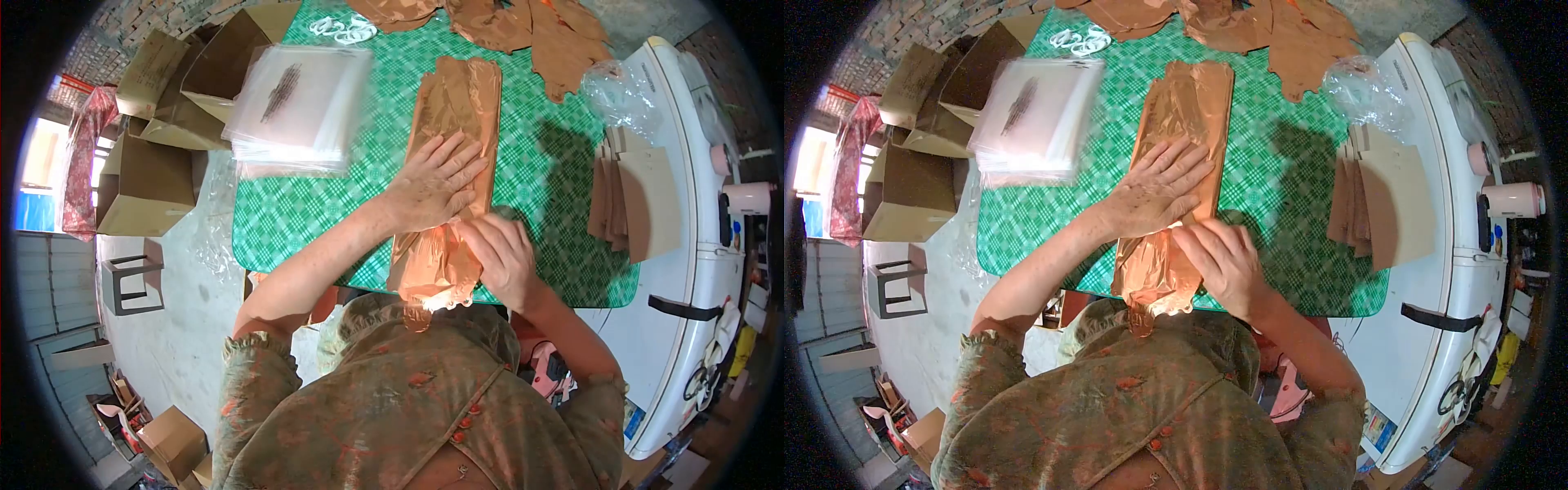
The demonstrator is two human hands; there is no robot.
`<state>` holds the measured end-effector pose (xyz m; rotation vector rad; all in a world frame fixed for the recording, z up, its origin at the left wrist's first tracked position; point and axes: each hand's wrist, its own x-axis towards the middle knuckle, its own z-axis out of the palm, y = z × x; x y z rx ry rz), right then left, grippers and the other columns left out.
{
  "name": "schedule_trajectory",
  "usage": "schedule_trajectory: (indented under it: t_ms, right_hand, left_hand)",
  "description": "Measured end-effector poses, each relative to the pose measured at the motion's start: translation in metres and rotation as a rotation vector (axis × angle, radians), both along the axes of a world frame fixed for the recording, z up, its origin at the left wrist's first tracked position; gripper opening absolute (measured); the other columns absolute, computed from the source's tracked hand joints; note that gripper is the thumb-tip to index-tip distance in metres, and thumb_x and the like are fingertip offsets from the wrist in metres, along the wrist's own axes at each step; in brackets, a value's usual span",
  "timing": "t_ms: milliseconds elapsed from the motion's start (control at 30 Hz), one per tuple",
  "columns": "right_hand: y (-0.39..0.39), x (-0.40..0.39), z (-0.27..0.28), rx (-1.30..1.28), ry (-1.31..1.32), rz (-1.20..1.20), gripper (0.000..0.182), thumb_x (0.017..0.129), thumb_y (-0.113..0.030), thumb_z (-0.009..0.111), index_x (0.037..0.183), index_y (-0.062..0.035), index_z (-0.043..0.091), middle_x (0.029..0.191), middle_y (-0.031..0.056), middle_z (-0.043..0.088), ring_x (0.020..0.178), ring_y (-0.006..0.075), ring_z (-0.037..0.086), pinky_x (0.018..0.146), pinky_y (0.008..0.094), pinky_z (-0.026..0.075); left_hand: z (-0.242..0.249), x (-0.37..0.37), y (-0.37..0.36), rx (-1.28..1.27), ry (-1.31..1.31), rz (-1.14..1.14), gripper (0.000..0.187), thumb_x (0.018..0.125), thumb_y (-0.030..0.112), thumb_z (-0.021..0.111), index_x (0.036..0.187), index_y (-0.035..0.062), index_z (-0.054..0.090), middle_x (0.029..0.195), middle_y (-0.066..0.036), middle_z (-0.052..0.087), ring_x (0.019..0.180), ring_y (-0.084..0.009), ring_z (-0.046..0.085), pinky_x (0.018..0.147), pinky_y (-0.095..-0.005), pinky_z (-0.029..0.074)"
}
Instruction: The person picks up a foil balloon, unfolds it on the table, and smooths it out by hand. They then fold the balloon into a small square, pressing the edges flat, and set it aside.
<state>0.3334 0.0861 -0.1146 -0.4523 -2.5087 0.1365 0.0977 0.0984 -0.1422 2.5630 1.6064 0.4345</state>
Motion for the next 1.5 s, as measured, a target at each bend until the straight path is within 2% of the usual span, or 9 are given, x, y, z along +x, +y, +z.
schedule_trajectory:
  t_ms: [167,367,700,767,867,967,1100,1367,1500]
  right_hand:
    - [0.034,-0.010,-0.006,-0.025,-0.008,0.047,0.035,0.085,-0.007,0.069,0.119,-0.0026,0.070,0.121,0.0100,0.068,0.121,0.0298,0.063,0.100,0.0468,0.051]
    - [0.049,-0.011,-0.008,-0.017,-0.038,0.090,0.038,0.085,-0.005,0.066,0.123,0.0005,0.067,0.124,0.0133,0.066,0.125,0.0336,0.062,0.108,0.0469,0.053]
    - [0.060,-0.021,0.003,-0.023,-0.130,0.045,0.040,0.091,-0.006,0.062,0.131,0.0013,0.067,0.140,0.0150,0.063,0.144,0.0328,0.053,0.112,0.0446,0.051]
    - [0.065,-0.022,0.001,-0.034,-0.177,0.061,0.040,0.092,-0.008,0.062,0.131,0.0006,0.067,0.140,0.0146,0.064,0.144,0.0329,0.053,0.115,0.0454,0.048]
    - [0.066,-0.021,-0.002,-0.052,-0.219,0.067,0.039,0.094,-0.010,0.061,0.131,-0.0005,0.067,0.141,0.0145,0.064,0.142,0.0331,0.054,0.118,0.0468,0.044]
    - [0.068,-0.019,-0.008,-0.045,-0.225,0.064,0.040,0.094,-0.011,0.060,0.132,-0.0014,0.067,0.142,0.0148,0.064,0.140,0.0335,0.055,0.120,0.0475,0.042]
    - [0.067,-0.021,-0.007,-0.044,-0.207,0.044,0.042,0.095,-0.011,0.060,0.136,-0.0017,0.066,0.146,0.0150,0.063,0.141,0.0329,0.055,0.121,0.0465,0.042]
    - [0.058,-0.016,0.004,-0.215,-0.164,0.065,0.042,0.097,-0.009,0.062,0.138,-0.0029,0.065,0.147,0.0156,0.063,0.143,0.0328,0.055,0.119,0.0455,0.044]
    - [0.047,-0.013,0.009,-0.272,-0.163,0.073,0.041,0.097,-0.008,0.062,0.138,-0.0028,0.065,0.147,0.0159,0.064,0.143,0.0337,0.055,0.119,0.0457,0.045]
  left_hand:
    - [0.008,0.000,0.000,-0.060,-0.022,0.006,0.061,0.113,0.037,0.038,0.166,0.0062,0.037,0.174,-0.014,0.031,0.164,-0.0326,0.016,0.135,-0.0458,0.008]
    - [0.018,-0.002,0.001,-0.199,-0.162,0.017,0.066,0.111,0.032,0.037,0.170,0.0050,0.024,0.175,-0.015,0.028,0.165,-0.0332,0.013,0.136,-0.0447,0.005]
    - [0.029,-0.011,0.006,-0.381,-0.359,0.013,0.069,0.115,0.044,0.028,0.170,0.0037,0.019,0.177,-0.019,0.020,0.165,-0.0371,0.008,0.135,-0.0443,0.005]
    - [0.020,-0.016,0.008,-0.326,-0.348,-0.058,0.071,0.115,0.048,0.026,0.171,0.0037,0.017,0.177,-0.022,0.017,0.165,-0.0384,0.007,0.135,-0.0447,0.007]
    - [0.042,-0.014,0.009,-0.555,-0.459,0.064,0.084,0.112,0.058,0.029,0.172,0.0039,0.007,0.179,-0.019,0.011,0.166,-0.0329,0.002,0.135,-0.0422,0.002]
    - [0.047,-0.017,0.011,-0.599,-0.560,0.094,0.083,0.113,0.056,0.034,0.172,0.0051,0.005,0.179,-0.018,0.010,0.166,-0.0335,0.005,0.135,-0.0425,0.005]
    - [0.046,-0.029,0.011,-0.486,-0.843,-0.001,0.079,0.111,0.042,0.048,0.172,0.0081,0.012,0.178,-0.019,0.015,0.165,-0.0341,0.015,0.134,-0.0433,0.015]
    - [0.042,-0.070,-0.040,-0.111,-0.330,-0.002,0.071,0.095,-0.002,0.061,0.162,0.0036,0.040,0.167,-0.019,0.041,0.157,-0.0406,0.035,0.131,-0.0490,0.027]
    - [0.041,-0.063,-0.066,-0.043,-0.329,-0.003,0.066,0.092,-0.002,0.063,0.157,0.0026,0.048,0.162,-0.020,0.049,0.154,-0.0402,0.041,0.129,-0.0508,0.032]
